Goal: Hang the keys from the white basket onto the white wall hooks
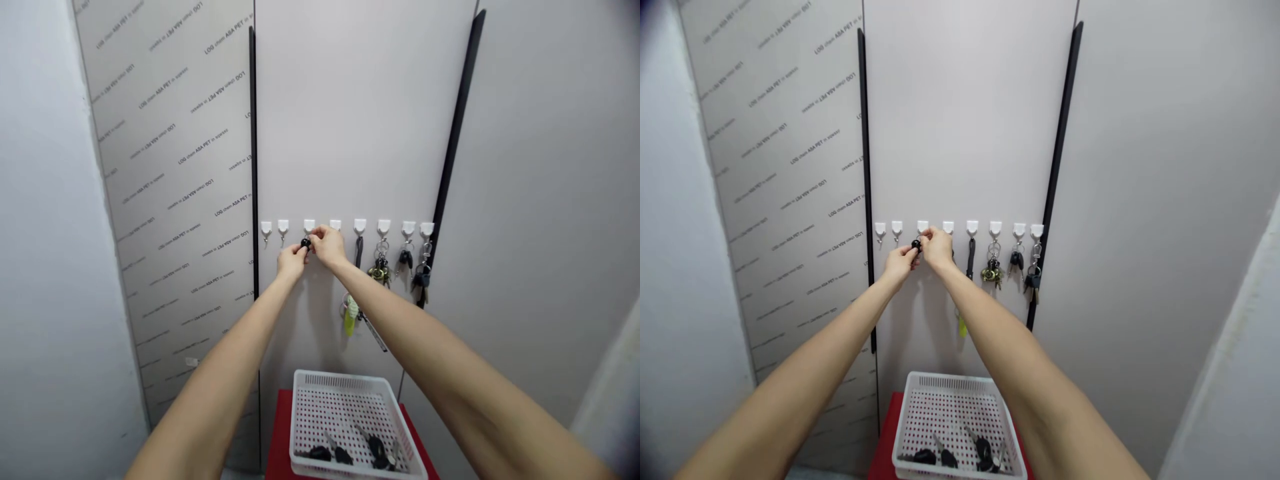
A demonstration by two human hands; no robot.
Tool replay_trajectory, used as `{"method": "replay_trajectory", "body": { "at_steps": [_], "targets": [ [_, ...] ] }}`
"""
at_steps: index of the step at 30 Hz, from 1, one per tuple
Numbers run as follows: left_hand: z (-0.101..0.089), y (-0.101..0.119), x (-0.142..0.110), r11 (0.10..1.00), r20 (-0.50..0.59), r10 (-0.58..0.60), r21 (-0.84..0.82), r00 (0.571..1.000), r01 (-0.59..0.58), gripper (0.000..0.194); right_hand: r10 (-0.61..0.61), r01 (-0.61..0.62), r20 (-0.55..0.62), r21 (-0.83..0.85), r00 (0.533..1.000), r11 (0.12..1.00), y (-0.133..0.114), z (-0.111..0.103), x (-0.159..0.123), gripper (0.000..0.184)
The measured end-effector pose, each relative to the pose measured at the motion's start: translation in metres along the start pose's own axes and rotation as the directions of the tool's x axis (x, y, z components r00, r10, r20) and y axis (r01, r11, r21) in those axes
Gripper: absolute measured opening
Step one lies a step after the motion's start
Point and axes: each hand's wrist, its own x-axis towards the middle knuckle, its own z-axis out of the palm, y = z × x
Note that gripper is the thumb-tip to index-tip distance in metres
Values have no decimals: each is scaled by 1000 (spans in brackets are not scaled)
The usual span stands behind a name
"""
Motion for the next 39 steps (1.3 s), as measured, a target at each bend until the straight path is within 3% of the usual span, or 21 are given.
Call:
{"method": "replay_trajectory", "body": {
  "at_steps": [3, 7, 10, 13, 16, 18, 19, 22, 24, 26, 27, 31, 34, 37, 39],
  "targets": [
    [4, -6, 10, 993, -28, -14, 114, 1000, 17, 18, 21, -24, -30, -110, 999, 994, 6, 5, 6, 15],
    [5, -16, 10, 987, -19, -50, 154, 999, 52, 18, 91, -81, 54, -170, 994, 982, 10, 7, 6, 20],
    [1, -23, 1, 982, 0, -72, 174, 997, 71, 23, 58, -43, 95, -148, 994, 988, 7, 2, -1, 25],
    [-5, -36, -21, 977, 30, -98, 192, 995, 91, 29, -11, 22, 80, -130, 997, 991, 11, -10, -25, 26],
    [-10, -64, -60, 958, 177, -87, 284, 980, 34, 30, 15, 8, 181, -123, 983, 992, 34, -20, -76, 24],
    [-13, -89, -93, 921, 339, -94, 386, 936, -47, 29, 102, -56, 352, -141, 931, 989, 59, -24, -125, 23],
    [-14, -102, -111, 892, 416, -117, 443, 902, -88, 28, 159, -93, 446, -167, 881, 982, 73, -26, -152, 22],
    [-16, -134, -158, 775, 608, -226, 585, 761, -238, 29, 334, -168, 671, -302, 662, 939, 112, -32, -224, 20],
    [-14, -147, -178, 692, 693, -321, 637, 646, -339, 30, 410, -157, 736, -390, 539, 907, 130, -35, -255, 23],
    [-10, -153, -189, 618, 719, -407, 671, 564, -410, 30, 440, -131, 745, -437, 502, 890, 142, -38, -269, 28],
    [-8, -154, -191, 582, 712, -441, 691, 547, -430, 29, 453, -128, 737, -454, 502, 882, 145, -39, -271, 29],
    [-1, -155, -191, 514, 658, -515, 750, 550, -417, 22, 506, -149, 728, -499, 463, 854, 145, -37, -267, 30],
    [1, -159, -190, 583, 640, -476, 743, 603, -328, 15, 489, -150, 733, -480, 472, 864, 141, -35, -266, 28],
    [1, -164, -187, 796, 583, -410, 604, 702, -36, 9, 465, -170, 715, -447, 521, 878, 142, -33, -269, 23],
    [0, -165, -184, 888, 533, -424, 405, 732, 219, 6, 444, -215, 695, -395, 565, 893, 143, -31, -271, 22]
  ]
}}
